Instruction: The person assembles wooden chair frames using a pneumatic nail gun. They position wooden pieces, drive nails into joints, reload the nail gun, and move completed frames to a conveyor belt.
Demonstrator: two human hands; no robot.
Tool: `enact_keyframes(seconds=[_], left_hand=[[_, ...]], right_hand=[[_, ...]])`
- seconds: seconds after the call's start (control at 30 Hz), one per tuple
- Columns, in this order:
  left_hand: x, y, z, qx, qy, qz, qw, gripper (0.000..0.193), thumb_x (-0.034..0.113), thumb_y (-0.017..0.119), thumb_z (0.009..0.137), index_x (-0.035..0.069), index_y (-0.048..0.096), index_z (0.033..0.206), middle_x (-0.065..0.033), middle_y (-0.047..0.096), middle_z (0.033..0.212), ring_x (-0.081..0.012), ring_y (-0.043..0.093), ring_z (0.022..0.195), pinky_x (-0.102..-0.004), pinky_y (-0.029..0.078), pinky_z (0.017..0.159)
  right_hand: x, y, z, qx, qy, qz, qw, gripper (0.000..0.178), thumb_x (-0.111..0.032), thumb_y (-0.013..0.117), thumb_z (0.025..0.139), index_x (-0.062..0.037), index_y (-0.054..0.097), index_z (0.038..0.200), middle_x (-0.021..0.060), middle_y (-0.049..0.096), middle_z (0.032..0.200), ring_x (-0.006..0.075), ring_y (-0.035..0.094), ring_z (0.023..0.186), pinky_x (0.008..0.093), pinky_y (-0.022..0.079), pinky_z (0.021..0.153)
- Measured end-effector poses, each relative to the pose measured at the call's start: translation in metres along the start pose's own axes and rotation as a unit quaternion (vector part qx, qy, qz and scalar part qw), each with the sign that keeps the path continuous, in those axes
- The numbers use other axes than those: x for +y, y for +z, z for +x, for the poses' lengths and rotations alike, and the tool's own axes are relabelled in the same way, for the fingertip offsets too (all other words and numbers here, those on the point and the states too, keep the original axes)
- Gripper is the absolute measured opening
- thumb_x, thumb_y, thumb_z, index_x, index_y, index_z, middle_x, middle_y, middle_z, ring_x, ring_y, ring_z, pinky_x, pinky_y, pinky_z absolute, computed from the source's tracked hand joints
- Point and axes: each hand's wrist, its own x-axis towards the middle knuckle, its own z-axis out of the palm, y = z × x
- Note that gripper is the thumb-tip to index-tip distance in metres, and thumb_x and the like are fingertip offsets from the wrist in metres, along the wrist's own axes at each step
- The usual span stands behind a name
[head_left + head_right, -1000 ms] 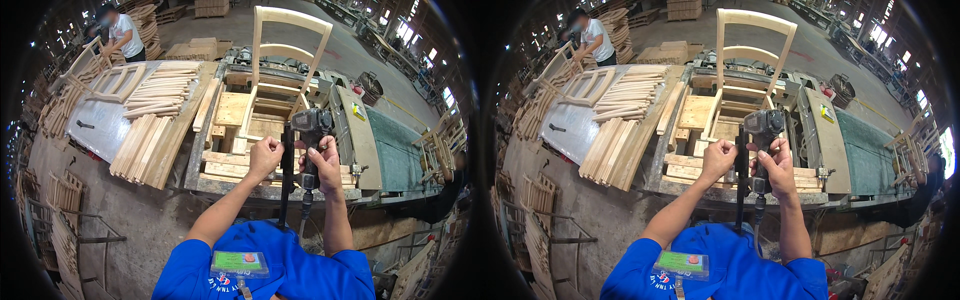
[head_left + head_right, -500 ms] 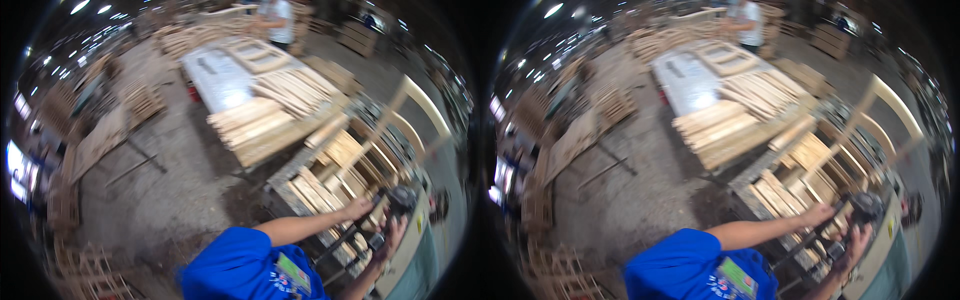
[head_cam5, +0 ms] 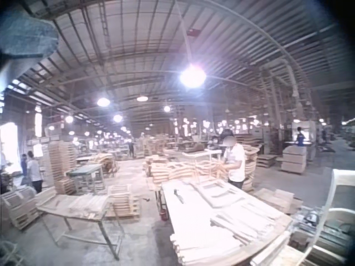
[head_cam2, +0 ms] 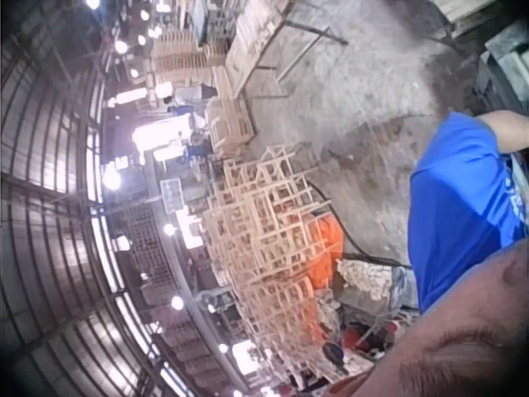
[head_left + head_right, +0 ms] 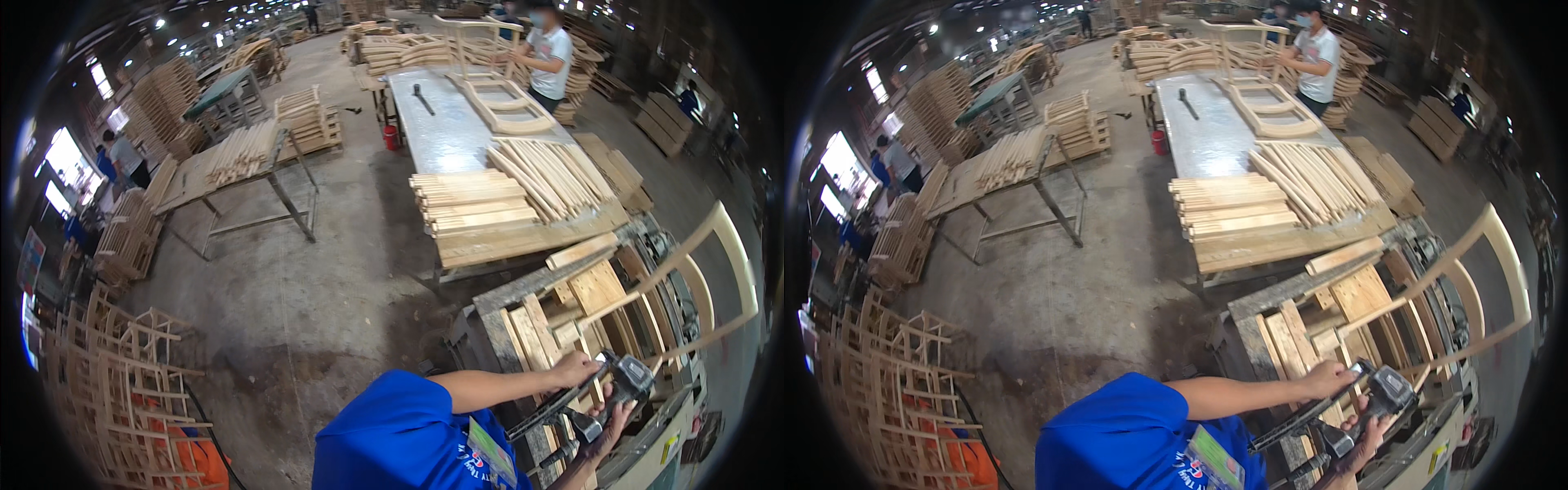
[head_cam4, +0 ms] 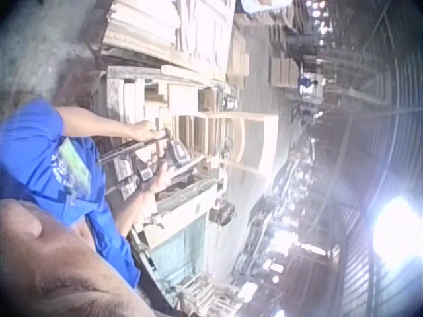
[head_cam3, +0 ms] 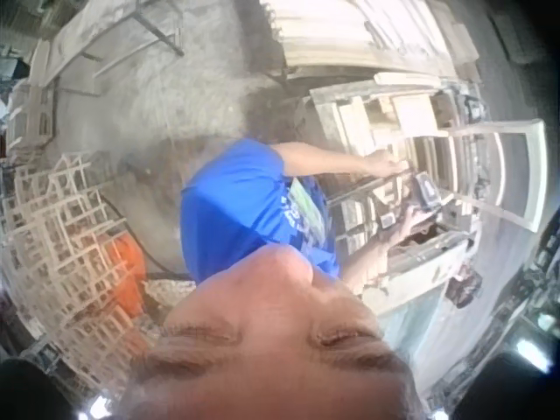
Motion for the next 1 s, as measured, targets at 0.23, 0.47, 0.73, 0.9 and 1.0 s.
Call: enact_keyframes(seconds=[0.23, 0.47, 0.73, 0.9, 1.0], left_hand=[[-0.025, 0.004, -0.026, -0.198, -0.122, -0.295, 0.927, 0.037, 0.047, 0.05, 0.109, 0.011, 0.057, 0.115, -0.0074, 0.068, 0.086, -0.0156, 0.067, 0.065, -0.0327, 0.058, 0.058], [-0.022, 0.058, -0.008, -0.118, -0.21, -0.239, 0.941, 0.032, 0.047, 0.05, 0.108, 0.016, 0.044, 0.11, -0.0035, 0.059, 0.075, -0.0135, 0.059, 0.054, -0.0322, 0.055, 0.048], [-0.016, 0.107, 0.058, -0.14, -0.184, -0.207, 0.951, 0.04, 0.051, 0.051, 0.107, 0.011, 0.05, 0.11, -0.0045, 0.059, 0.075, -0.0132, 0.056, 0.057, -0.0277, 0.05, 0.05], [-0.01, 0.119, 0.091, -0.145, -0.179, -0.163, 0.959, 0.036, 0.046, 0.055, 0.107, 0.011, 0.05, 0.109, -0.0027, 0.057, 0.077, -0.0092, 0.055, 0.059, -0.0252, 0.047, 0.049], [-0.017, 0.12, 0.107, -0.118, -0.192, -0.165, 0.96, 0.033, 0.044, 0.055, 0.107, 0.011, 0.049, 0.105, -0.0019, 0.055, 0.074, -0.0106, 0.055, 0.057, -0.026, 0.046, 0.046]], right_hand=[[-0.006, -0.026, -0.008, -0.031, 0.074, -0.017, 0.997, 0.048, -0.022, 0.061, 0.098, -0.005, 0.039, 0.137, 0.0278, 0.068, 0.116, 0.0219, 0.07, 0.07, 0.0346, 0.061, 0.062], [-0.04, -0.048, -0.032, 0.038, -0.08, -0.618, 0.782, 0.058, -0.023, 0.075, 0.091, 0.0002, 0.05, 0.138, 0.0324, 0.058, 0.134, 0.0468, 0.057, 0.125, 0.0519, 0.046, 0.106], [-0.064, -0.021, -0.016, -0.162, -0.142, -0.739, 0.638, 0.087, -0.042, 0.09, 0.068, -0.0074, 0.054, 0.139, 0.0205, 0.058, 0.12, 0.0367, 0.056, 0.113, 0.0526, 0.039, 0.105], [-0.039, -0.045, 0.031, -0.077, -0.181, -0.693, 0.694, 0.085, -0.045, 0.09, 0.064, -0.005, 0.058, 0.131, 0.0131, 0.058, 0.098, 0.0322, 0.056, 0.09, 0.0456, 0.039, 0.086], [-0.037, -0.046, 0.047, -0.081, -0.159, -0.689, 0.703, 0.082, -0.043, 0.09, 0.066, -0.0064, 0.057, 0.131, 0.012, 0.058, 0.098, 0.0319, 0.056, 0.091, 0.0441, 0.038, 0.085]])
